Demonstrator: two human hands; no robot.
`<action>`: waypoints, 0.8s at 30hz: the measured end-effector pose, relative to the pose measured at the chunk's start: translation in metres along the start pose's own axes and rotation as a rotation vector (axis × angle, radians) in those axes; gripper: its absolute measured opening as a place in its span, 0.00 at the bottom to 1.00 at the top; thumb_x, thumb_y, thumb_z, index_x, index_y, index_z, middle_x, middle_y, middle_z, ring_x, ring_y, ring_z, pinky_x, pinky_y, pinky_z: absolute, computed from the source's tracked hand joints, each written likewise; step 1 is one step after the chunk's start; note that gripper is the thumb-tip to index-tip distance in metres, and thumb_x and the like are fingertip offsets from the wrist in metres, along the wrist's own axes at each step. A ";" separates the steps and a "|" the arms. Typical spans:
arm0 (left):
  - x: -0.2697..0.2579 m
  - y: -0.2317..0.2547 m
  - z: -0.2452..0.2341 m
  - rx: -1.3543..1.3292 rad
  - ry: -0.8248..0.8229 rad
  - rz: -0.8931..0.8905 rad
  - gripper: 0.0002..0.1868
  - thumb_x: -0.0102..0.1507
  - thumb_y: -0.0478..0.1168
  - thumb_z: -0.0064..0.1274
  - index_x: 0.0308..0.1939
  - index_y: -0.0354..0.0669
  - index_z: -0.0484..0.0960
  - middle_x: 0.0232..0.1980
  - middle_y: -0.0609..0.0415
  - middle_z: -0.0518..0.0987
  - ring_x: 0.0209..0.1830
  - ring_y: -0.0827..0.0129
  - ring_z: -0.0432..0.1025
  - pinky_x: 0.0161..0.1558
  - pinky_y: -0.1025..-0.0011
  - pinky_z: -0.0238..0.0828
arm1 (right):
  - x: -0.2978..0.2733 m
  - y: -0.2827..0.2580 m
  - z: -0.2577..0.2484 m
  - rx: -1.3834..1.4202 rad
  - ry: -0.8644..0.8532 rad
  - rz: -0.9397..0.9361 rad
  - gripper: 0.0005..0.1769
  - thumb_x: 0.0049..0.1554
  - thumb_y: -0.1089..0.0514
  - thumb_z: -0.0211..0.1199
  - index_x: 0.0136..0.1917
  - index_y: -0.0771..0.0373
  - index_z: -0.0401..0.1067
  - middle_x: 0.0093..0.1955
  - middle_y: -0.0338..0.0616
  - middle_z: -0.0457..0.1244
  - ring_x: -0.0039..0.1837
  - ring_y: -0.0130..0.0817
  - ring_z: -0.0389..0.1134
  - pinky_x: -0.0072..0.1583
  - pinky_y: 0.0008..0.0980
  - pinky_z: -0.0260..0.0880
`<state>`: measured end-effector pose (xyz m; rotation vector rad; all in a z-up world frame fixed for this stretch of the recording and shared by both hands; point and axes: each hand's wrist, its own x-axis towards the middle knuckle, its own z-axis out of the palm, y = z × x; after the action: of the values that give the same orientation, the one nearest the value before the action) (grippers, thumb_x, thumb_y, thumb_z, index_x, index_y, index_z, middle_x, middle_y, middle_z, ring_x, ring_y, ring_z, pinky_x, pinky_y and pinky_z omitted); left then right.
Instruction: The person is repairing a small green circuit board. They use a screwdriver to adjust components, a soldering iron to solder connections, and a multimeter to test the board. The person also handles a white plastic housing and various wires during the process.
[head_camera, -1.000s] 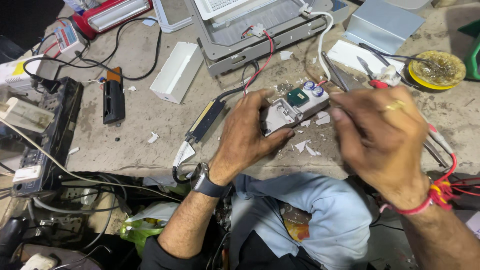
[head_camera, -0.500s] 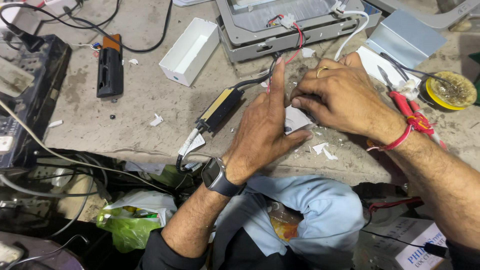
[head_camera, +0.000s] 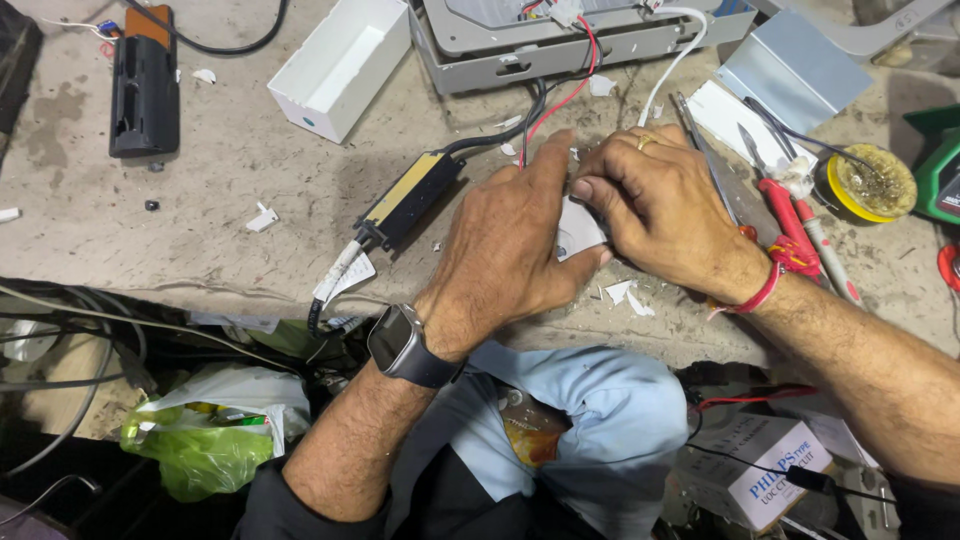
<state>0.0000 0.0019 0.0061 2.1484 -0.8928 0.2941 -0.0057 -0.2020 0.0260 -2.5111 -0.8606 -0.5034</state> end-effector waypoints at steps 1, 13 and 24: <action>0.000 0.000 -0.001 0.001 -0.030 -0.023 0.50 0.52 0.51 0.71 0.69 0.30 0.62 0.32 0.43 0.79 0.36 0.50 0.75 0.38 0.54 0.71 | 0.000 0.000 -0.001 0.019 -0.009 0.022 0.07 0.63 0.60 0.65 0.46 0.65 0.71 0.39 0.45 0.65 0.43 0.44 0.67 0.54 0.43 0.63; -0.009 -0.003 0.010 -0.114 0.068 0.080 0.60 0.53 0.45 0.71 0.77 0.28 0.46 0.53 0.40 0.80 0.37 0.54 0.70 0.46 0.56 0.68 | 0.022 0.004 -0.022 0.012 -0.297 0.149 0.18 0.61 0.51 0.64 0.37 0.68 0.72 0.30 0.49 0.63 0.37 0.45 0.66 0.42 0.44 0.65; -0.003 -0.005 -0.005 -0.287 0.021 -0.069 0.45 0.59 0.53 0.60 0.73 0.32 0.60 0.25 0.50 0.79 0.24 0.62 0.75 0.35 0.61 0.72 | 0.015 0.009 -0.032 0.550 -0.101 0.197 0.18 0.71 0.51 0.58 0.62 0.67 0.75 0.58 0.44 0.70 0.60 0.27 0.70 0.60 0.28 0.71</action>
<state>0.0021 0.0093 0.0051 1.9023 -0.7958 0.1437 0.0052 -0.2168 0.0572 -2.0898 -0.6641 -0.0583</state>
